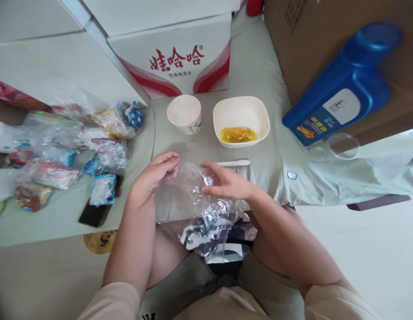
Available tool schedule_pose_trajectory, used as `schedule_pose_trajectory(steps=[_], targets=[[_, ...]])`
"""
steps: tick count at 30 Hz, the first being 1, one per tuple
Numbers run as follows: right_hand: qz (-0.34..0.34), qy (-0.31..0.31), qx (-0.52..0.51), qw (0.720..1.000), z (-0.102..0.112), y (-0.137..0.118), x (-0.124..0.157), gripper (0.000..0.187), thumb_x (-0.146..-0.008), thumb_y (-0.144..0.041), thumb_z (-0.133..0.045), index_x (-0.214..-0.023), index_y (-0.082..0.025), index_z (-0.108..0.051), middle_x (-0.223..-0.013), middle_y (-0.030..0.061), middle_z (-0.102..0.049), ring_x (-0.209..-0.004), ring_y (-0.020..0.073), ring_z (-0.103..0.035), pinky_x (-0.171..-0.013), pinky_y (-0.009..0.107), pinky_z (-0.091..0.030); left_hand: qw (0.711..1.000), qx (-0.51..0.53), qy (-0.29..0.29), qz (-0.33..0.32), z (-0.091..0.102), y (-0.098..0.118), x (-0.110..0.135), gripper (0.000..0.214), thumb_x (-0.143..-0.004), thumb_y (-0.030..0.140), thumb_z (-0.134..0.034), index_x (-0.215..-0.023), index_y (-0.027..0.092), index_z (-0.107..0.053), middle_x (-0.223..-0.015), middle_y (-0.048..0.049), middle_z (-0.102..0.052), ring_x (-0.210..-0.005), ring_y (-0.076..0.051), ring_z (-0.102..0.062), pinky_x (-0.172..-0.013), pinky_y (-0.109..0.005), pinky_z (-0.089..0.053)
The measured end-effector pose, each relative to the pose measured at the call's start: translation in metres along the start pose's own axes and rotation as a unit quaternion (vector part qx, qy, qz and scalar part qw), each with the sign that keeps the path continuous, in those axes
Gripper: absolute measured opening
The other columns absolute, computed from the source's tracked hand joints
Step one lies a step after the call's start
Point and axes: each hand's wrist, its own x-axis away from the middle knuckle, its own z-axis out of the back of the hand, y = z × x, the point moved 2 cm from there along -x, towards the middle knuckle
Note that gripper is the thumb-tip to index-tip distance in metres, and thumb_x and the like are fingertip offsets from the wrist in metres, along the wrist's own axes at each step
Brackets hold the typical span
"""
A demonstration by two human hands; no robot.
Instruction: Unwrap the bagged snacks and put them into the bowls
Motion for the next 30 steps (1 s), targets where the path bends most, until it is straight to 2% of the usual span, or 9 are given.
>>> schedule_pose_trajectory(steps=[3,5,8,11,16,20,22,25,30], targets=[[-0.068,-0.101,0.007,0.993,-0.014,-0.005,-0.001,0.027,-0.086,-0.038,-0.070,-0.101,-0.017,-0.063,-0.069,-0.0022,-0.066,-0.053,0.0091,-0.056,-0.050,0.022,-0.044,0.997,0.073,0.022,0.001,0.003,0.003,0.003,0.030,-0.069,0.040,-0.083,-0.082,0.020,-0.064,-0.047,0.0070,-0.051,-0.040,-0.008,-0.047,-0.040,-0.018,-0.031],[-0.052,-0.106,-0.046,0.992,-0.019,-0.009,-0.002,0.024,-0.087,-0.041,-0.068,-0.087,-0.019,-0.058,-0.060,-0.0056,-0.058,-0.047,0.0069,-0.049,-0.047,0.021,-0.040,0.985,0.172,0.016,-0.029,0.003,0.007,0.006,0.040,-0.074,0.050,-0.079,-0.099,0.020,-0.069,-0.055,0.0040,-0.060,-0.046,-0.011,-0.056,-0.046,-0.020,-0.041],[-0.007,-0.023,-0.130,0.991,-0.020,-0.010,-0.005,0.030,-0.087,-0.048,-0.067,-0.087,-0.021,-0.053,-0.057,-0.0069,-0.057,-0.046,0.0076,-0.049,-0.046,0.022,-0.041,0.949,0.299,-0.015,-0.095,-0.006,0.010,0.009,0.068,-0.076,0.075,-0.066,-0.118,0.021,-0.069,-0.094,-0.0075,-0.078,-0.082,-0.021,-0.074,-0.068,-0.030,-0.057],[0.004,0.104,-0.135,0.985,-0.017,-0.007,-0.009,0.031,-0.086,-0.048,-0.067,-0.091,-0.023,-0.051,-0.057,-0.0061,-0.059,-0.047,0.0092,-0.052,-0.048,0.024,-0.043,0.941,0.315,-0.082,-0.090,-0.025,0.005,0.011,0.092,-0.059,0.089,-0.068,-0.120,0.020,-0.071,-0.128,-0.0153,-0.073,-0.121,-0.035,-0.068,-0.090,-0.042,-0.058],[-0.001,0.213,-0.104,0.971,-0.017,0.000,-0.016,0.028,-0.080,-0.042,-0.069,-0.088,-0.022,-0.051,-0.063,-0.0060,-0.058,-0.049,0.0099,-0.056,-0.049,0.025,-0.046,0.947,0.266,-0.176,-0.039,-0.045,-0.007,0.008,0.098,-0.047,0.078,-0.085,-0.123,0.018,-0.071,-0.139,-0.0197,-0.067,-0.135,-0.043,-0.057,-0.097,-0.047,-0.057],[0.004,0.224,-0.102,0.969,-0.017,0.001,-0.017,0.027,-0.077,-0.038,-0.069,-0.088,-0.022,-0.051,-0.073,-0.0048,-0.060,-0.052,0.0097,-0.060,-0.051,0.025,-0.048,0.972,0.200,-0.117,-0.025,-0.044,-0.008,0.003,0.056,-0.061,0.038,-0.089,-0.110,0.017,-0.071,-0.129,-0.0162,-0.073,-0.115,-0.032,-0.072,-0.083,-0.035,-0.060],[-0.012,0.197,-0.089,0.976,-0.016,0.001,-0.016,0.026,-0.080,-0.040,-0.066,-0.094,-0.021,-0.055,-0.065,-0.0056,-0.060,-0.051,0.0110,-0.059,-0.050,0.024,-0.047,0.987,0.149,-0.064,0.003,-0.039,-0.007,0.003,0.042,-0.067,0.033,-0.083,-0.102,0.018,-0.067,-0.103,-0.0109,-0.080,-0.079,-0.022,-0.077,-0.063,-0.027,-0.057],[-0.054,0.140,-0.066,0.986,-0.012,0.000,-0.013,0.032,-0.087,-0.044,-0.057,-0.108,-0.019,-0.059,-0.049,-0.0076,-0.055,-0.041,0.0118,-0.051,-0.044,0.024,-0.040,0.996,0.066,-0.048,0.027,-0.032,-0.002,0.007,0.036,-0.071,0.034,-0.077,-0.100,0.019,-0.061,-0.062,0.0010,-0.070,-0.040,-0.012,-0.057,-0.040,-0.020,-0.037],[-0.041,0.160,-0.069,0.984,-0.007,0.002,-0.011,0.038,-0.088,-0.048,-0.058,-0.115,-0.021,-0.061,-0.060,-0.0045,-0.061,-0.054,0.0145,-0.061,-0.055,0.027,-0.050,0.993,0.053,-0.109,0.002,-0.028,0.003,0.014,0.040,-0.068,0.033,-0.078,-0.101,0.020,-0.057,-0.059,0.0016,-0.069,-0.049,-0.016,-0.066,-0.047,-0.022,-0.046]])
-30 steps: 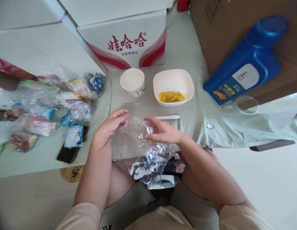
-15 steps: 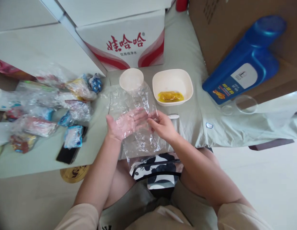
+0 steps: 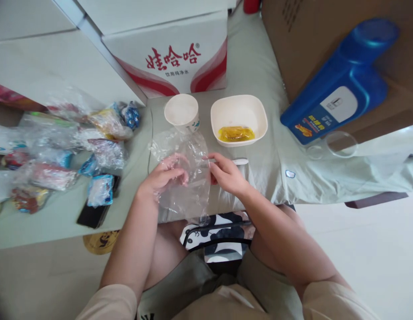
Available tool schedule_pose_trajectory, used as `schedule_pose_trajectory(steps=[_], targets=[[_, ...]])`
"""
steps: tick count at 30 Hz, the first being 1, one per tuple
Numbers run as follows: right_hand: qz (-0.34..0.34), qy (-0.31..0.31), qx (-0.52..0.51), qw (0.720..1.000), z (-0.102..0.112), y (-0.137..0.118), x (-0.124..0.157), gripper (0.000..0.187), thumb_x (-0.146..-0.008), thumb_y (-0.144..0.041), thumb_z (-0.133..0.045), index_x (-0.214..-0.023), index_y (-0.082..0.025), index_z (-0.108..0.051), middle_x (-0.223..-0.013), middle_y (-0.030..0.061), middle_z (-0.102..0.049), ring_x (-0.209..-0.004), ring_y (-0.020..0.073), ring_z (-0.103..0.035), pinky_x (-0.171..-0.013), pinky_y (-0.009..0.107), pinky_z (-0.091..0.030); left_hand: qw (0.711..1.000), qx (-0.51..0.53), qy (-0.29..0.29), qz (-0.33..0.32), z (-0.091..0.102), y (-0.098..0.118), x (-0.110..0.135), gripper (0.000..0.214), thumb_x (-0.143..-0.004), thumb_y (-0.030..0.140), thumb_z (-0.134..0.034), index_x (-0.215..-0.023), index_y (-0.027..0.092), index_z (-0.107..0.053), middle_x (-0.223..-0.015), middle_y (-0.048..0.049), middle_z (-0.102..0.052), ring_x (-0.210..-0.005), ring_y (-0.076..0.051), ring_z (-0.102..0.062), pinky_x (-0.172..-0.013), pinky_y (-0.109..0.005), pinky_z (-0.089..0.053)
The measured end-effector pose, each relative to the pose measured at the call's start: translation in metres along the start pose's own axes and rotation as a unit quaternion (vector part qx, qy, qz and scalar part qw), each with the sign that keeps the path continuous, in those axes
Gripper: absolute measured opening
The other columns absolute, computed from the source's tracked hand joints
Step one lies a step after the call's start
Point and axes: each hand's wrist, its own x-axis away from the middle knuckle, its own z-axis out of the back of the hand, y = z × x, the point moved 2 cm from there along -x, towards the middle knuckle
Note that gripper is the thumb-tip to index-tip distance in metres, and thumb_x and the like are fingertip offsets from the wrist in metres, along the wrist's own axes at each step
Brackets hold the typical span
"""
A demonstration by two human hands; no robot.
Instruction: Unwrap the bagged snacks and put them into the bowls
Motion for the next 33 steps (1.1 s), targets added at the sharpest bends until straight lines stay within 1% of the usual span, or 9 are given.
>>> schedule_pose_trajectory(steps=[4,7,11,14,20,23,26,30,33], targets=[[-0.002,-0.039,-0.083,0.996,-0.006,0.006,0.000,0.049,-0.089,-0.063,-0.055,-0.114,-0.021,-0.062,-0.085,0.0035,-0.072,-0.075,0.0180,-0.070,-0.072,0.033,-0.057,0.996,0.026,0.077,-0.041,0.000,-0.003,-0.005,0.035,-0.068,0.031,-0.078,-0.095,0.021,-0.056,-0.059,0.0043,-0.068,-0.052,-0.015,-0.067,-0.049,-0.021,-0.047],[-0.007,-0.052,-0.084,0.995,-0.008,0.006,0.000,0.054,-0.087,-0.063,-0.056,-0.115,-0.018,-0.062,-0.075,0.0027,-0.072,-0.061,0.0155,-0.065,-0.061,0.029,-0.052,0.995,0.028,0.085,-0.040,0.001,-0.003,-0.009,0.042,-0.068,0.037,-0.081,-0.097,0.020,-0.056,-0.064,0.0021,-0.071,-0.055,-0.015,-0.069,-0.049,-0.021,-0.048],[0.021,0.021,0.007,1.000,-0.003,-0.002,0.000,0.034,-0.081,-0.042,-0.065,-0.104,-0.018,-0.066,-0.057,-0.0050,-0.060,-0.044,0.0091,-0.047,-0.047,0.024,-0.038,0.999,0.032,0.022,0.022,0.004,-0.004,-0.005,0.058,-0.072,0.055,-0.077,-0.114,0.019,-0.056,-0.067,-0.0031,-0.074,-0.055,-0.022,-0.072,-0.044,-0.022,-0.046],[0.063,0.082,-0.003,0.995,0.002,-0.008,-0.001,0.025,-0.082,-0.037,-0.059,-0.097,-0.019,-0.065,-0.055,-0.0062,-0.056,-0.045,0.0081,-0.044,-0.048,0.024,-0.036,0.999,0.003,-0.017,0.045,0.004,-0.005,-0.001,0.063,-0.070,0.042,-0.081,-0.123,0.018,-0.056,-0.071,-0.0051,-0.077,-0.063,-0.023,-0.076,-0.049,-0.022,-0.050],[0.144,0.118,-0.037,0.982,0.008,-0.013,0.001,0.011,-0.083,-0.034,-0.057,-0.082,-0.023,-0.059,-0.055,-0.0060,-0.053,-0.046,0.0096,-0.045,-0.050,0.025,-0.037,0.992,0.045,0.110,-0.050,0.006,-0.006,-0.006,0.035,-0.064,0.033,-0.082,-0.090,0.018,-0.065,-0.064,-0.0003,-0.072,-0.053,-0.016,-0.069,-0.049,-0.022,-0.051],[0.134,0.108,-0.030,0.985,0.011,-0.012,0.002,0.012,-0.080,-0.030,-0.055,-0.070,-0.024,-0.056,-0.057,-0.0029,-0.054,-0.052,0.0121,-0.048,-0.054,0.028,-0.041,0.987,0.070,0.127,-0.072,0.007,-0.004,-0.008,0.022,-0.059,0.027,-0.080,-0.073,0.018,-0.066,-0.064,-0.0005,-0.071,-0.055,-0.016,-0.068,-0.052,-0.025,-0.054],[0.116,0.082,-0.038,0.989,0.015,-0.009,0.003,0.012,-0.078,-0.030,-0.053,-0.071,-0.024,-0.060,-0.067,0.0010,-0.060,-0.060,0.0156,-0.053,-0.060,0.031,-0.045,0.985,0.088,0.123,-0.083,0.008,-0.002,-0.009,0.013,-0.061,0.028,-0.074,-0.066,0.018,-0.069,-0.067,-0.0030,-0.072,-0.063,-0.018,-0.070,-0.061,-0.030,-0.058],[0.141,0.080,-0.001,0.987,0.019,-0.009,0.003,0.037,-0.091,-0.043,-0.045,-0.066,-0.022,-0.063,-0.078,0.0061,-0.064,-0.071,0.0186,-0.056,-0.069,0.034,-0.048,0.985,0.049,0.139,-0.087,0.010,-0.003,-0.013,0.040,-0.080,0.052,-0.064,-0.061,0.017,-0.071,-0.068,-0.0080,-0.072,-0.065,-0.019,-0.069,-0.064,-0.031,-0.056],[0.134,0.102,0.035,0.985,0.017,-0.009,0.002,0.039,-0.093,-0.048,-0.050,-0.068,-0.021,-0.062,-0.076,0.0053,-0.063,-0.072,0.0179,-0.056,-0.073,0.034,-0.047,0.981,-0.019,0.153,-0.114,0.009,-0.005,-0.015,0.030,-0.075,0.046,-0.078,-0.068,0.017,-0.074,-0.067,-0.0053,-0.072,-0.064,-0.015,-0.066,-0.064,-0.027,-0.051]])
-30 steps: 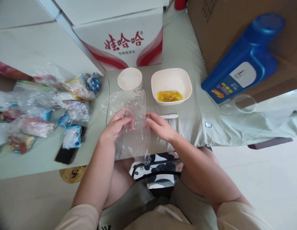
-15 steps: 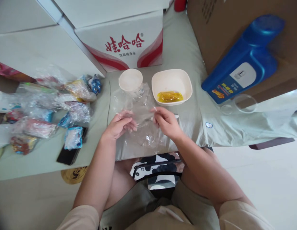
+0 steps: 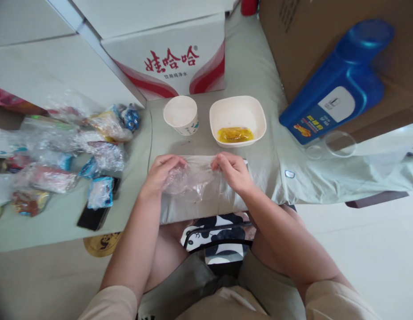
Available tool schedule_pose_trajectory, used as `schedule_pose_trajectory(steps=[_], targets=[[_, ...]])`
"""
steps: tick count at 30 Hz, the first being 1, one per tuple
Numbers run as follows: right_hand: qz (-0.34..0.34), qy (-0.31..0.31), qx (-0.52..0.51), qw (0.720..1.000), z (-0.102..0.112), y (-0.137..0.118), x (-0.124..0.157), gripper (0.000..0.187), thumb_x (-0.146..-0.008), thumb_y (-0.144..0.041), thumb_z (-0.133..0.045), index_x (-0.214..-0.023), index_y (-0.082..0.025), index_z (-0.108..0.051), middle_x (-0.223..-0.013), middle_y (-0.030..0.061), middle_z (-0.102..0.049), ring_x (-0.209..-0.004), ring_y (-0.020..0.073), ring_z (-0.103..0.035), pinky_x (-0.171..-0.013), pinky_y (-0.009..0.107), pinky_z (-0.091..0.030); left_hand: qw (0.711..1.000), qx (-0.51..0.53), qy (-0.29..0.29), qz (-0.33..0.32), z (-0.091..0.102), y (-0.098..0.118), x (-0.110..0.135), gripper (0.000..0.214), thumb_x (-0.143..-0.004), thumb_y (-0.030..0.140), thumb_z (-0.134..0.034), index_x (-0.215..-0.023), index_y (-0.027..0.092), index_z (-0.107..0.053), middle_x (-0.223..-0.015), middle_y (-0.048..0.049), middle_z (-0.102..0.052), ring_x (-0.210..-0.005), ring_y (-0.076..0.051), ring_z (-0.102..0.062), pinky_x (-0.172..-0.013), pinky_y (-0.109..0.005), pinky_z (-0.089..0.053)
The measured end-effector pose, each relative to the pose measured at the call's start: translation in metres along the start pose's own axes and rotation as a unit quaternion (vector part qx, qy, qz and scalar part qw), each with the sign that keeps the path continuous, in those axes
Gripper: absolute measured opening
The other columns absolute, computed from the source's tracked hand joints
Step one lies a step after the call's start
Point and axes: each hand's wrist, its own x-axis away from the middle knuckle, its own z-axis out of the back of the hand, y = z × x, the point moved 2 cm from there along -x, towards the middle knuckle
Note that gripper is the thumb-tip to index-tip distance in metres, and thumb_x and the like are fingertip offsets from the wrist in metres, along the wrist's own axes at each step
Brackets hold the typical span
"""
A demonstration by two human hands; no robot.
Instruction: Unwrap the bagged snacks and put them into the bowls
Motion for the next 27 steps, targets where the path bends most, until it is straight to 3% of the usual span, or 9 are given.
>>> schedule_pose_trajectory(steps=[2,5,7,10,13,15,19,27], targets=[[-0.030,0.006,-0.003,1.000,-0.0026,0.0023,-0.0011,0.023,-0.085,-0.044,-0.064,-0.091,-0.022,-0.066,-0.080,0.0029,-0.064,-0.075,0.0175,-0.058,-0.073,0.033,-0.048,1.000,-0.014,-0.003,-0.023,-0.0011,-0.0017,-0.0003,0.024,-0.067,0.035,-0.086,-0.075,0.017,-0.073,-0.069,-0.0024,-0.072,-0.063,-0.012,-0.065,-0.062,-0.023,-0.048],[-0.074,-0.013,-0.031,0.997,-0.0067,0.0069,-0.0018,0.060,-0.075,-0.036,-0.075,-0.130,-0.023,-0.054,-0.088,0.0009,-0.065,-0.077,0.0171,-0.061,-0.074,0.032,-0.050,0.999,0.037,-0.011,-0.031,-0.0012,-0.0028,-0.0006,0.035,-0.061,0.027,-0.090,-0.085,0.019,-0.066,-0.075,0.0020,-0.071,-0.064,-0.010,-0.067,-0.062,-0.021,-0.049],[-0.080,-0.020,-0.038,0.996,-0.0079,0.0081,-0.0014,0.067,-0.075,-0.036,-0.074,-0.136,-0.024,-0.048,-0.084,-0.0005,-0.065,-0.073,0.0163,-0.060,-0.071,0.032,-0.051,0.996,0.089,-0.012,-0.022,-0.0006,-0.0024,-0.0006,0.050,-0.060,0.026,-0.092,-0.099,0.022,-0.061,-0.084,0.0029,-0.072,-0.070,-0.012,-0.071,-0.067,-0.022,-0.053],[-0.063,0.008,-0.046,0.997,-0.0075,0.0061,-0.0002,0.065,-0.079,-0.038,-0.072,-0.137,-0.026,-0.046,-0.080,-0.0022,-0.062,-0.068,0.0155,-0.056,-0.067,0.031,-0.049,0.992,0.116,-0.030,0.024,-0.0025,-0.0038,-0.0004,0.063,-0.059,0.027,-0.092,-0.111,0.024,-0.058,-0.092,-0.0001,-0.076,-0.076,-0.016,-0.074,-0.069,-0.026,-0.056],[-0.047,0.030,-0.079,0.995,-0.0074,0.0032,-0.0001,0.065,-0.079,-0.038,-0.073,-0.136,-0.029,-0.044,-0.085,-0.0013,-0.064,-0.074,0.0165,-0.060,-0.071,0.032,-0.050,0.995,0.085,-0.028,0.035,-0.0065,-0.0065,-0.0006,0.043,-0.059,0.030,-0.091,-0.092,0.018,-0.066,-0.080,-0.0023,-0.076,-0.072,-0.016,-0.072,-0.067,-0.026,-0.056],[-0.050,0.015,-0.088,0.995,-0.0083,0.0031,-0.0013,0.054,-0.078,-0.040,-0.073,-0.125,-0.027,-0.051,-0.090,0.0004,-0.066,-0.081,0.0174,-0.063,-0.077,0.033,-0.052,0.997,0.078,0.004,0.017,-0.0081,-0.0072,-0.0009,0.034,-0.058,0.030,-0.089,-0.079,0.017,-0.066,-0.075,-0.0018,-0.074,-0.069,-0.015,-0.070,-0.065,-0.025,-0.055],[-0.068,-0.033,-0.045,0.996,-0.0098,0.0069,-0.0038,0.028,-0.078,-0.043,-0.072,-0.090,-0.021,-0.060,-0.087,0.0021,-0.066,-0.084,0.0181,-0.063,-0.081,0.033,-0.051,0.994,0.098,0.046,0.002,-0.0084,-0.0053,-0.0006,0.030,-0.057,0.027,-0.087,-0.075,0.019,-0.065,-0.072,0.0008,-0.073,-0.066,-0.014,-0.069,-0.067,-0.027,-0.056],[-0.076,-0.063,0.017,0.995,-0.0105,0.0086,-0.0017,0.026,-0.078,-0.043,-0.069,-0.088,-0.019,-0.063,-0.081,0.0017,-0.066,-0.075,0.0160,-0.059,-0.072,0.031,-0.047,0.992,0.118,0.041,0.008,-0.0084,-0.0007,0.0027,0.031,-0.056,0.026,-0.087,-0.076,0.019,-0.064,-0.070,0.0018,-0.072,-0.065,-0.014,-0.068,-0.068,-0.028,-0.056]])
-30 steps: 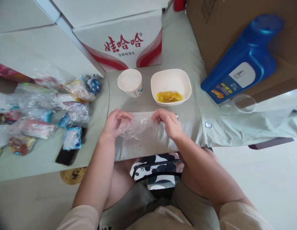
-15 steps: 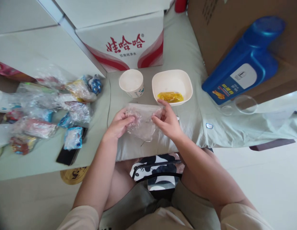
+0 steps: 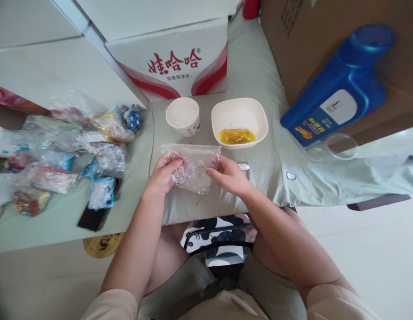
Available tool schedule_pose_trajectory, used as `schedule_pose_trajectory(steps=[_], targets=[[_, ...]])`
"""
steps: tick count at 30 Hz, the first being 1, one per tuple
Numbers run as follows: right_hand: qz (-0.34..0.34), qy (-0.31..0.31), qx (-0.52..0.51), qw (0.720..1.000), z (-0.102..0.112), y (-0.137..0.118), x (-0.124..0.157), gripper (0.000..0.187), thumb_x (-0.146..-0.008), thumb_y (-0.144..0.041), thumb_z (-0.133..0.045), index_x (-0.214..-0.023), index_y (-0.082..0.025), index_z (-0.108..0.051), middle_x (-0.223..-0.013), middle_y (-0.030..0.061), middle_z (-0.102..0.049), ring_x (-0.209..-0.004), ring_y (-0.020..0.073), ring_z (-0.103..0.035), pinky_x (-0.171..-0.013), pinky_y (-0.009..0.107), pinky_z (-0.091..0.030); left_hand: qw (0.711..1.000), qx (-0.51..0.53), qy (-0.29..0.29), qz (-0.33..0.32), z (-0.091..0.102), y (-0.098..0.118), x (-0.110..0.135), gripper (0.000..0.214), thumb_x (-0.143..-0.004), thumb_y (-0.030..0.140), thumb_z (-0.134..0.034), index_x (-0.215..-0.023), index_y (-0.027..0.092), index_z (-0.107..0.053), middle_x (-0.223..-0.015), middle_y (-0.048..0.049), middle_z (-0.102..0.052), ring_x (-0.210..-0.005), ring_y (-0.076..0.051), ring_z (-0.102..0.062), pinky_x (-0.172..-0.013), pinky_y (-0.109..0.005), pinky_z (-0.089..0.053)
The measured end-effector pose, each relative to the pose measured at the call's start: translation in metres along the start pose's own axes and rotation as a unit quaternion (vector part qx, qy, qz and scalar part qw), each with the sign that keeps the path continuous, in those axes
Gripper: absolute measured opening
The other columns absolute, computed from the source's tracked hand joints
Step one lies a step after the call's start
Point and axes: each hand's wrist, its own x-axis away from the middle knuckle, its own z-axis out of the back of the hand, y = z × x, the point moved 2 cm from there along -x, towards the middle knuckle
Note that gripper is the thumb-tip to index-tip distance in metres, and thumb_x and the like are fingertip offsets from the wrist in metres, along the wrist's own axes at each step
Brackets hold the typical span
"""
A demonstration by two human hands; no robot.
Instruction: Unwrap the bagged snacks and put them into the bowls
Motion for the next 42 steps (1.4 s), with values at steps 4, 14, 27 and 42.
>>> schedule_pose_trajectory(steps=[4,14,27,42], targets=[[-0.015,0.000,0.006,1.000,0.0009,-0.0021,0.0014,0.025,-0.077,-0.044,-0.065,-0.084,-0.021,-0.063,-0.069,-0.0005,-0.063,-0.064,0.0151,-0.056,-0.062,0.029,-0.045,0.999,-0.028,-0.016,0.022,-0.0004,-0.0018,0.0003,0.031,-0.059,0.031,-0.086,-0.077,0.018,-0.065,-0.073,0.0006,-0.072,-0.065,-0.014,-0.068,-0.065,-0.026,-0.054],[-0.008,0.021,-0.016,1.000,0.0008,-0.0049,0.0018,0.023,-0.078,-0.044,-0.064,-0.081,-0.022,-0.060,-0.065,-0.0010,-0.062,-0.060,0.0148,-0.057,-0.061,0.029,-0.047,0.998,-0.045,-0.016,0.038,0.0032,-0.0038,0.0011,0.031,-0.064,0.033,-0.084,-0.083,0.018,-0.065,-0.076,0.0002,-0.073,-0.066,-0.014,-0.068,-0.062,-0.024,-0.052],[0.007,-0.006,0.061,0.998,0.0024,-0.0005,0.0039,0.024,-0.084,-0.042,-0.059,-0.085,-0.019,-0.064,-0.067,-0.0002,-0.061,-0.061,0.0137,-0.054,-0.060,0.028,-0.041,0.996,-0.085,-0.017,-0.003,0.0015,-0.0014,0.0010,0.022,-0.067,0.032,-0.079,-0.076,0.018,-0.064,-0.069,-0.0002,-0.070,-0.064,-0.013,-0.064,-0.062,-0.024,-0.047],[0.002,-0.013,0.114,0.993,0.0040,0.0021,0.0035,0.026,-0.085,-0.044,-0.054,-0.086,-0.019,-0.063,-0.069,0.0004,-0.060,-0.065,0.0153,-0.053,-0.063,0.030,-0.041,0.996,-0.091,-0.019,0.002,0.0041,-0.0063,-0.0018,0.022,-0.066,0.033,-0.078,-0.077,0.019,-0.066,-0.068,0.0007,-0.071,-0.063,-0.013,-0.065,-0.060,-0.024,-0.043]])
